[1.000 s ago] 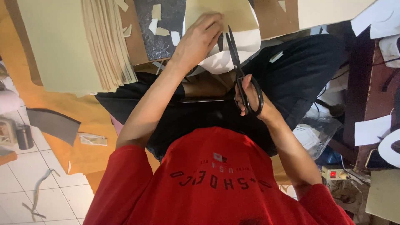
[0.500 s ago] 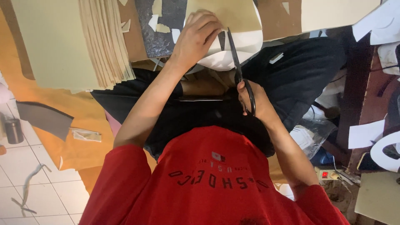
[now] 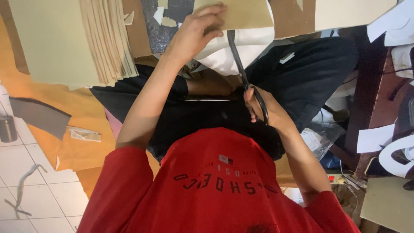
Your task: The person uses large scissors to cut a white paper template from a piece of beige cardboard. They repeatedly trim the edges of the cardboard to match the template's shape and then place the finished piece onto a stack of similar cutouts.
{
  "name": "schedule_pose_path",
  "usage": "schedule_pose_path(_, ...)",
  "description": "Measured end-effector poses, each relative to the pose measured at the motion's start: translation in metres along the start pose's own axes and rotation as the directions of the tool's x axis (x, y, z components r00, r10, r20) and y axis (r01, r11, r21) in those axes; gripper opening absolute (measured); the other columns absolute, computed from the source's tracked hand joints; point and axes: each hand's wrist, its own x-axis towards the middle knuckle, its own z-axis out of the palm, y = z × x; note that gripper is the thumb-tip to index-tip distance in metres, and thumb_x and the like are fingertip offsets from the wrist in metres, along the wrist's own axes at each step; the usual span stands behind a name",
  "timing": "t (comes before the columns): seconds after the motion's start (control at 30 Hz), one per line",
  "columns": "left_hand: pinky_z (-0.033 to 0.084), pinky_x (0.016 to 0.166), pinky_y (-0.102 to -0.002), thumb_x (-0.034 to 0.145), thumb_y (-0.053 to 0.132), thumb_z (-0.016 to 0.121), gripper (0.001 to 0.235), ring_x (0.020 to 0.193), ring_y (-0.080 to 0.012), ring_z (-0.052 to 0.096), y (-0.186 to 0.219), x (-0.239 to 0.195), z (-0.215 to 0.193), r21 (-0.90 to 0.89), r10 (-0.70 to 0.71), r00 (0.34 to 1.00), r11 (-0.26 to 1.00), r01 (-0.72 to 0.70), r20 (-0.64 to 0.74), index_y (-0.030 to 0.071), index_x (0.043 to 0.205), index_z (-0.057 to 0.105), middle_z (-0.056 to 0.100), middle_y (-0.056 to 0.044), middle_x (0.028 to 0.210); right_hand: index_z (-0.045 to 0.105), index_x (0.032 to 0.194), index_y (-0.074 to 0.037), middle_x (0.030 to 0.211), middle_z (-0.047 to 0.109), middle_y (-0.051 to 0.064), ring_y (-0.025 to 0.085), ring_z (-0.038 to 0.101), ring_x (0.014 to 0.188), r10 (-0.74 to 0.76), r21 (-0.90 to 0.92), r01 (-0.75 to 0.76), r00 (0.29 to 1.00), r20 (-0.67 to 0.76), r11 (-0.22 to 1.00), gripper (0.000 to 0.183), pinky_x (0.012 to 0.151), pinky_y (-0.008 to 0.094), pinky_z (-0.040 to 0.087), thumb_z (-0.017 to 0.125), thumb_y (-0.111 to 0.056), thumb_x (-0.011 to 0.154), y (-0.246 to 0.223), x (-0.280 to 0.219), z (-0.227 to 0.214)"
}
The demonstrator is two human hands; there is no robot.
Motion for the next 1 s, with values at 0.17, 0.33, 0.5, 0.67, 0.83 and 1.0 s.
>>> schedule_pose_path(0.17,0.049,0.117,-0.048,0.106,-0.002,0.070,0.006,0.141,-0.0334,0.050,-0.001,-0.003,0.000,-0.001,0.141,0.985,0.990,-0.141,-0.100,-0.004,0.102,0.066,0.057,-0.019,0.144,0.050,0.078,-0.010,0.058,0.052,0.005,0.015,0.052,0.047,0.194,0.043,-0.194,0.981,-0.003,0.980,0.066,0.042,0.027,0.054,0.028,-0.072,0.091,-0.005,0.013,0.011)
schedule_pose_path(0.33,0.046,0.118,-0.048,0.101,0.000,0.079,0.011,0.142,-0.0334,0.049,-0.007,-0.005,0.001,-0.042,0.085,0.993,0.995,-0.089,-0.084,-0.001,0.101,0.068,0.054,-0.017,0.149,0.048,0.077,-0.010,0.053,0.055,0.007,0.018,0.056,0.042,0.223,-0.005,-0.224,0.972,-0.069,0.974,0.069,0.046,0.026,0.048,0.026,-0.074,0.088,-0.019,0.017,0.022)
schedule_pose_path(0.5,0.048,0.116,-0.046,0.098,-0.004,0.081,0.012,0.140,-0.0319,0.050,-0.010,-0.005,0.005,-0.028,0.089,0.991,0.995,-0.092,-0.100,-0.002,0.100,0.069,0.057,-0.017,0.145,0.047,0.081,-0.012,0.057,0.052,0.003,0.015,0.057,0.042,0.079,-0.022,-0.081,0.993,-0.093,0.996,0.067,0.039,0.023,0.050,0.028,-0.075,0.087,-0.025,0.017,0.032)
schedule_pose_path(0.67,0.045,0.117,-0.045,0.102,-0.002,0.073,0.009,0.140,-0.0309,0.049,-0.014,-0.004,0.012,0.017,0.112,0.986,0.994,-0.111,-0.123,-0.004,0.096,0.067,0.061,-0.018,0.142,0.058,0.089,-0.011,0.064,0.056,0.004,0.018,0.061,0.045,0.126,-0.094,-0.150,0.968,-0.218,0.984,0.055,0.045,0.029,0.051,0.041,-0.062,0.097,-0.033,0.014,0.037)
schedule_pose_path(0.83,0.047,0.115,-0.044,0.103,-0.004,0.071,0.006,0.140,-0.0301,0.050,-0.015,-0.006,0.011,-0.005,0.138,0.981,0.990,-0.140,-0.136,-0.005,0.097,0.069,0.061,-0.018,0.142,0.057,0.090,-0.011,0.067,0.059,0.003,0.016,0.063,0.047,0.095,-0.142,-0.126,0.973,-0.210,0.982,0.063,0.045,0.026,0.050,0.035,-0.070,0.092,-0.025,0.016,0.039)
schedule_pose_path(1.0,0.045,0.118,-0.045,0.103,-0.002,0.072,0.008,0.141,-0.0290,0.048,-0.015,-0.006,0.012,-0.053,0.137,0.980,0.988,-0.146,-0.142,-0.006,0.097,0.068,0.061,-0.018,0.142,0.057,0.093,-0.011,0.073,0.061,0.005,0.019,0.066,0.054,0.130,-0.181,-0.166,0.972,-0.194,0.969,0.063,0.047,0.030,0.054,0.033,-0.069,0.094,-0.029,0.020,0.039)
